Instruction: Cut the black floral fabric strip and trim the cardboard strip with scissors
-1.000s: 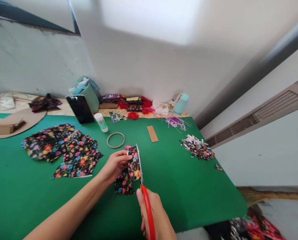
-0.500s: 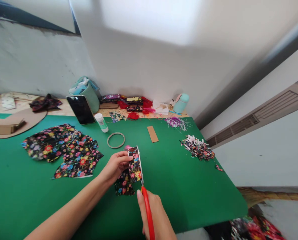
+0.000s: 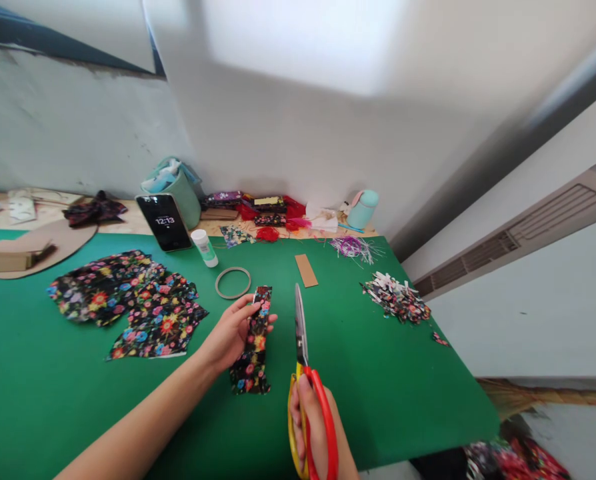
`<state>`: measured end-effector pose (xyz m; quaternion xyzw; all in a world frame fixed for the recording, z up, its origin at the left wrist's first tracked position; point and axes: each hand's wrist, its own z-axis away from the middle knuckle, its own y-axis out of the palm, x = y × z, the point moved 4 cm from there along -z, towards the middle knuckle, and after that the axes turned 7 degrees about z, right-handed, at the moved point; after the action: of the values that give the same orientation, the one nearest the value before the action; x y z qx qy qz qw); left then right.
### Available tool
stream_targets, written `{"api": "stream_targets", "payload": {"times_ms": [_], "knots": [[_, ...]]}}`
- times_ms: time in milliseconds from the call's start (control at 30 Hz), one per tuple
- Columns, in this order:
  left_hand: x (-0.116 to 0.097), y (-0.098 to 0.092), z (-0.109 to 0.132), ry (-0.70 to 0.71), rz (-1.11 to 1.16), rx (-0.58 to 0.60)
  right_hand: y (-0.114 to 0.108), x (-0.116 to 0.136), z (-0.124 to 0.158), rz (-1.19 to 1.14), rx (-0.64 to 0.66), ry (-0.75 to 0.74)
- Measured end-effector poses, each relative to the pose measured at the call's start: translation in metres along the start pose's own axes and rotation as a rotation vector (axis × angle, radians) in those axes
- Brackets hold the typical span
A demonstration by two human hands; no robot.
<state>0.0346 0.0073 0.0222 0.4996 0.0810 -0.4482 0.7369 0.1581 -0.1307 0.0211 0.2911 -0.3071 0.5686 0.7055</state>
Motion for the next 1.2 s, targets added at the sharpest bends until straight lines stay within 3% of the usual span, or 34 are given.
{"api": "stream_targets", "payload": {"times_ms": [133, 333, 533, 667, 967, 1200], "knots": [[-0.005, 0.005, 0.004, -0.017, -0.028, -0.011, -0.010, 0.003, -0.001, -0.069, -0.010, -0.071], [-0.015, 0.006, 0.004, 0.069, -0.165, 0.124, -0.024, 0.011, 0.001, -0.169, -0.057, -0.153], [-0.026, -0.004, -0.001, 0.221, -0.303, 0.060, -0.033, 0.018, 0.004, -0.251, -0.067, -0.206], [-0.032, -0.004, -0.002, 0.331, -0.339, 0.033, -0.038, 0.012, -0.001, -0.299, -0.026, -0.327], [-0.019, -0.004, -0.003, 0.170, -0.132, 0.049, -0.040, 0.000, -0.008, -0.108, 0.215, -0.454], [-0.013, -0.007, -0.003, 0.059, -0.105, 0.052, -0.019, -0.001, 0.009, -0.103, 0.335, -0.274]]}}
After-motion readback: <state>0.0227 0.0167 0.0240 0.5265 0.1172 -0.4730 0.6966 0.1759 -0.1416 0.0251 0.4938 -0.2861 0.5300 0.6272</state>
